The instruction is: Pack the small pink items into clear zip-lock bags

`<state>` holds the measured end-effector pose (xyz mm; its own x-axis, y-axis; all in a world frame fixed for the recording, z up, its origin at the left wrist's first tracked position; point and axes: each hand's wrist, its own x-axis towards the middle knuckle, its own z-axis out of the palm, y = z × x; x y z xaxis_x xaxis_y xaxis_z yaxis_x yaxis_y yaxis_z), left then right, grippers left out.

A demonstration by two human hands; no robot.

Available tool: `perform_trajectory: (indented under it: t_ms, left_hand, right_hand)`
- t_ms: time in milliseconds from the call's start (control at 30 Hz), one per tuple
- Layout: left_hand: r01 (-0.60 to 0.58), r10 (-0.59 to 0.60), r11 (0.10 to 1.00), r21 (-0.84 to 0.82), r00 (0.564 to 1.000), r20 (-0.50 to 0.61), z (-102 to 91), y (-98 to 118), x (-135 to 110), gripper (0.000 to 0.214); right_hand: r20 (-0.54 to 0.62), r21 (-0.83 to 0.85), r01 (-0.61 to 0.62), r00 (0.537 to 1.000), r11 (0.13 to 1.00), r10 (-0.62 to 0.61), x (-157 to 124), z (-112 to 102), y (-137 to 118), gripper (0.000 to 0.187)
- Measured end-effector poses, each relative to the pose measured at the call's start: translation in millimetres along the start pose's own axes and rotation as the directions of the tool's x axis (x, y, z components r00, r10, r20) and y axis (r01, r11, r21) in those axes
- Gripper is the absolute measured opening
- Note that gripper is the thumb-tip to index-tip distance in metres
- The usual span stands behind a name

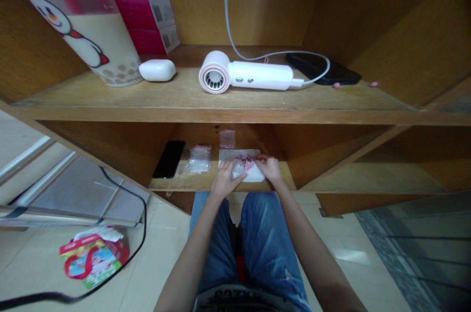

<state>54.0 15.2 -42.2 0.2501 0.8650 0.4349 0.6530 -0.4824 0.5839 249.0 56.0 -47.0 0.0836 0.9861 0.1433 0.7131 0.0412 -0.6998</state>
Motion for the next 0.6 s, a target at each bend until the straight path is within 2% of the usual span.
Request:
perform_trajectory:
  t_ms: [600]
  left_hand:
    - [-0.019, 0.018, 1.0, -0.018, 1.0, -0.019, 1.8, -2.2, -0.4, 0.051]
  right_hand:
    - [0.004, -0.115, -0.026, 1.0, 0.993, 0.027, 1.8, 2.0, -0.5, 0.02]
